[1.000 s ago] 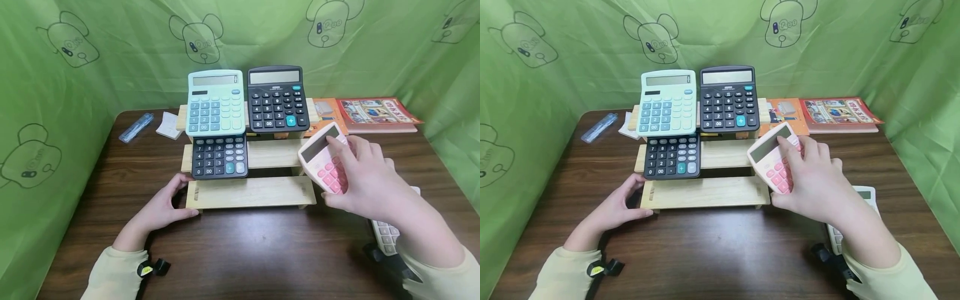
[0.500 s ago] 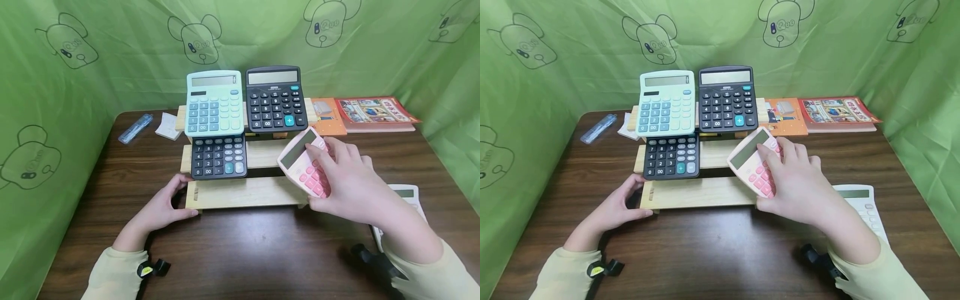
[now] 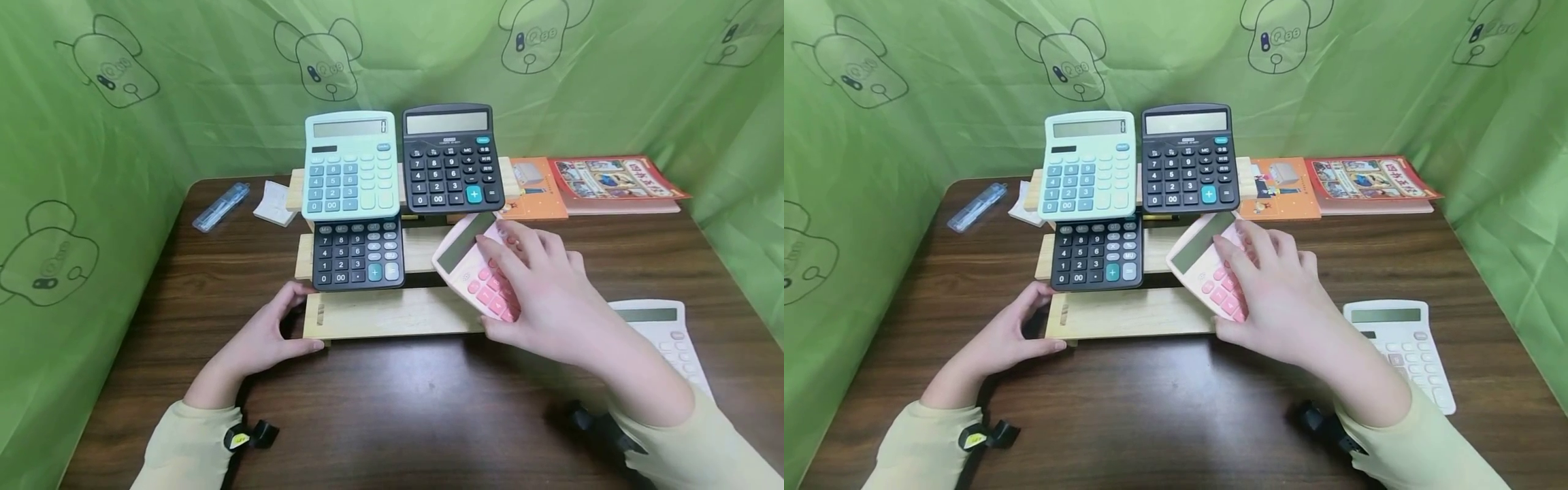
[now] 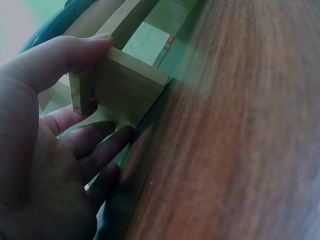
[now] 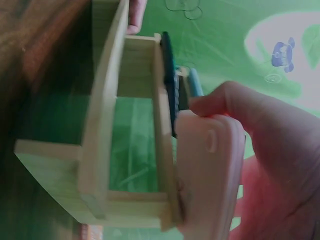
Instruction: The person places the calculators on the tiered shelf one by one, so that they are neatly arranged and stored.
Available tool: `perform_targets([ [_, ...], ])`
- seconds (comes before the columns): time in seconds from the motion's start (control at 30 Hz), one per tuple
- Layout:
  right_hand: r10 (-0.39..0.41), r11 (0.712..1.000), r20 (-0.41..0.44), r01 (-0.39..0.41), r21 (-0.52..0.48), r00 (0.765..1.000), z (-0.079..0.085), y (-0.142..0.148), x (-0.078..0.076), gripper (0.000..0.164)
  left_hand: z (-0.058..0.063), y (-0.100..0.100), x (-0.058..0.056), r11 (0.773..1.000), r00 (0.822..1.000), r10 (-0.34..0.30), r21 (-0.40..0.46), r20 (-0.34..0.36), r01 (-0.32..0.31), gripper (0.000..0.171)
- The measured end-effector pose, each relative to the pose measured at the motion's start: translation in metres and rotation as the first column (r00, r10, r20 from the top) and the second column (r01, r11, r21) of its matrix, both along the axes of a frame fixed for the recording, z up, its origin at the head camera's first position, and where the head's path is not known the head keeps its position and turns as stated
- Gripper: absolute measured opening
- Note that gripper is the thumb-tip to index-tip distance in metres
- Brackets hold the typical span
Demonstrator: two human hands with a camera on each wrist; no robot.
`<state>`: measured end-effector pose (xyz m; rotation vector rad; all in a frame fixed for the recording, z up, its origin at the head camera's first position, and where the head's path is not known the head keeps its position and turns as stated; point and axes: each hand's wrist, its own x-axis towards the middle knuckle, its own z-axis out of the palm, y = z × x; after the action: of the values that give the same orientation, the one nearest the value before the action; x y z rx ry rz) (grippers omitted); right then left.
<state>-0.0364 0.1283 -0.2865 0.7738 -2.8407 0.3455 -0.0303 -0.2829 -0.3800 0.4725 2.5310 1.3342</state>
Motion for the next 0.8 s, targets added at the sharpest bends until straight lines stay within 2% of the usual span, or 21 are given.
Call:
perform_targets([
  [0.13, 0.019, 0.996, -0.036, -0.022, -0.088, 0.999, -0.008, -0.006, -0.004, 0.09, 0.012, 0.005, 0.003, 1.0, 1.0, -0.005, -0.003, 0.002, 0.005, 0.068],
  [0.27, 0.008, 0.987, -0.065, -0.018, -0.158, 0.998, -0.014, -0.013, -0.006, 0.082, 0.016, 0.008, 0.003, 1.0, 1.0, -0.01, 0.002, 0.002, 0.01, 0.065],
  [0.43, 0.031, 0.99, -0.049, -0.038, -0.134, 0.998, -0.012, -0.012, -0.006, 0.083, 0.017, 0.009, 0.004, 1.0, 1.0, -0.012, 0.01, 0.001, 0.012, 0.065],
  [0.53, 0.104, 0.989, -0.015, -0.105, -0.1, 0.994, -0.005, -0.004, -0.005, 0.087, 0.017, 0.008, 0.004, 1.0, 1.0, -0.004, -0.005, 0.002, 0.004, 0.066],
  [0.67, 0.235, 0.969, 0.025, -0.233, -0.08, 0.972, 0.003, 0.011, -0.006, 0.085, 0.016, 0.008, 0.004, 1.0, 1.0, -0.002, -0.018, -0.005, 0.002, 0.067],
  [0.8, 0.307, 0.95, 0.019, -0.305, -0.065, 0.952, 0.005, 0.02, -0.008, 0.077, 0.007, 0.004, 0.002, 1.0, 1.0, 0.0, -0.014, -0.012, 0.0, 0.069],
])
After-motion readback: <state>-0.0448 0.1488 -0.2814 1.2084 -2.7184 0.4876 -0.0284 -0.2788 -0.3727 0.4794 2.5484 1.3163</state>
